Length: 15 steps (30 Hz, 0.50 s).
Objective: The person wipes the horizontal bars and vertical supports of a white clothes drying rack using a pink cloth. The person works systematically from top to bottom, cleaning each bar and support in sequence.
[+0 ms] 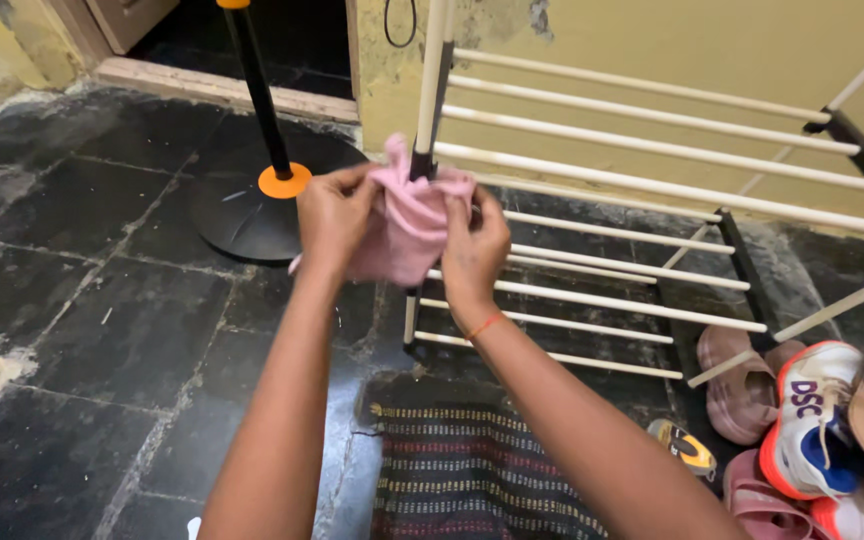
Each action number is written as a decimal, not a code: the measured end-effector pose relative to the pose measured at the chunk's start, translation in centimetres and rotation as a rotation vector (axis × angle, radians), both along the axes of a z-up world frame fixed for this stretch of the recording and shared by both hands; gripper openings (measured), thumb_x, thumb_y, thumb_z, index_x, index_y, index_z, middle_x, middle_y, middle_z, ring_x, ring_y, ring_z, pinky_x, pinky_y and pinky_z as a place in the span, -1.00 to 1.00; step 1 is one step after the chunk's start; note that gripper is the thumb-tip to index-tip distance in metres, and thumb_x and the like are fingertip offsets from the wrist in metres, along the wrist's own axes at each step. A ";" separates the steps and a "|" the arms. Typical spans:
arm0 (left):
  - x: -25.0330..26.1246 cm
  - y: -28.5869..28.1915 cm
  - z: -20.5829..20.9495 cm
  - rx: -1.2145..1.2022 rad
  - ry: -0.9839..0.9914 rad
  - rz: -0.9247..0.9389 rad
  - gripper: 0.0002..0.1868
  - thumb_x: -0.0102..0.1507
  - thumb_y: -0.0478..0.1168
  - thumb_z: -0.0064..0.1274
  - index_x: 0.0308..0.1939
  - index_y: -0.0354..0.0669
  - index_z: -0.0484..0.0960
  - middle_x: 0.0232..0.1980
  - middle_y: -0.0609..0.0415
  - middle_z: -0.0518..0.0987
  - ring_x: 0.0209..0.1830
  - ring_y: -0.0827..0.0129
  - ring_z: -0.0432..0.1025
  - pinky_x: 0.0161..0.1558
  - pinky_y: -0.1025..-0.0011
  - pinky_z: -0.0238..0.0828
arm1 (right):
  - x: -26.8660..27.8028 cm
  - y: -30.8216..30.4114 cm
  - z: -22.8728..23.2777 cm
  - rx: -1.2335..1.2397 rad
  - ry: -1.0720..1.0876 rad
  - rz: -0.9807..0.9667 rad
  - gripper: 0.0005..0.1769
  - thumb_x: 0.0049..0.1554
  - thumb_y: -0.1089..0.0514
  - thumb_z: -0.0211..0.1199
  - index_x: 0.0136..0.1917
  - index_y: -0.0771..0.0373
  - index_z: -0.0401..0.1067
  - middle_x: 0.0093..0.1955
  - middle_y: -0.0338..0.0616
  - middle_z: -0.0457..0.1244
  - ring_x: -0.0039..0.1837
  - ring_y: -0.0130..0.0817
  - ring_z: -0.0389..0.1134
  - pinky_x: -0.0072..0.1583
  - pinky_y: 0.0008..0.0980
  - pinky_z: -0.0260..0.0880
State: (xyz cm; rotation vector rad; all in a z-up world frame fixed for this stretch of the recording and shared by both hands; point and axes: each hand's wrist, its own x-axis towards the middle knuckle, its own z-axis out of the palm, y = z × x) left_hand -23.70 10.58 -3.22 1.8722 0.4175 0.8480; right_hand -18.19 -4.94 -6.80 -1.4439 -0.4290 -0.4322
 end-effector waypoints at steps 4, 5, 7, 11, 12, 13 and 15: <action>2.8 -1.7 -2.3 -0.208 -0.354 -0.069 -0.71 0.33 -0.32 0.11 0.12 -0.27 0.71 -0.07 0.01 0.76 -0.16 0.62 0.53 -0.10 0.57 0.51 | 0.9 2.8 0.8 0.067 -0.006 -0.032 -0.72 0.24 0.21 0.31 0.17 0.39 0.55 0.00 -0.15 0.41 0.01 -0.51 0.36 0.07 -0.47 0.40; 3.3 -1.9 -2.8 -0.243 -0.401 -0.106 -0.70 0.35 -0.34 0.08 0.16 -0.30 0.69 0.00 0.01 0.75 -0.09 0.64 0.53 -0.04 0.58 0.51 | 1.0 3.3 1.0 0.065 0.041 -0.042 -0.73 0.23 0.21 0.32 0.15 0.39 0.57 -0.03 -0.13 0.42 -0.02 -0.51 0.35 0.04 -0.47 0.40; 4.2 -2.1 -3.9 -0.226 -0.503 -0.216 -0.69 0.42 -0.36 0.04 0.23 -0.34 0.64 0.16 -0.04 0.68 0.08 0.61 0.50 0.13 0.58 0.44 | 1.2 3.8 1.1 0.097 -0.041 -0.006 -0.75 0.24 0.23 0.31 0.15 0.38 0.57 0.04 -0.13 0.42 0.04 -0.52 0.38 0.10 -0.49 0.41; 4.8 -2.0 -6.4 -0.401 -0.499 -0.342 -0.63 0.42 -0.34 0.04 0.31 -0.34 0.56 0.22 -0.04 0.63 0.08 0.59 0.49 0.12 0.55 0.48 | 1.3 3.9 -0.4 0.034 -0.250 -0.048 -0.76 0.29 0.26 0.28 0.20 0.39 0.55 0.18 -0.08 0.40 0.21 -0.43 0.40 0.24 -0.46 0.39; 4.8 -2.0 -7.1 -0.380 -0.486 -0.328 -0.63 0.41 -0.34 0.05 0.31 -0.33 0.56 0.23 -0.04 0.63 0.08 0.58 0.49 0.12 0.54 0.48 | 1.3 4.0 -1.1 0.025 -0.210 -0.038 -0.76 0.29 0.25 0.26 0.20 0.39 0.54 0.18 -0.08 0.40 0.19 -0.43 0.41 0.22 -0.46 0.39; 4.8 -2.1 -7.8 -0.359 -0.473 -0.314 -0.63 0.40 -0.34 0.07 0.31 -0.31 0.57 0.24 -0.04 0.63 0.08 0.57 0.49 0.12 0.54 0.47 | 1.2 4.0 -2.0 0.015 -0.171 -0.028 -0.76 0.30 0.24 0.24 0.20 0.39 0.52 0.17 -0.08 0.41 0.18 -0.43 0.41 0.21 -0.46 0.40; 4.4 -2.4 -9.5 -0.176 -0.421 -0.202 -0.66 0.38 -0.36 0.11 0.25 -0.31 0.61 0.21 -0.06 0.65 0.10 0.50 0.51 0.14 0.49 0.47 | 0.9 3.8 -3.9 -0.039 -0.035 -0.010 -0.78 0.30 0.24 0.21 0.16 0.39 0.52 0.09 -0.04 0.40 0.09 -0.36 0.40 0.12 -0.41 0.39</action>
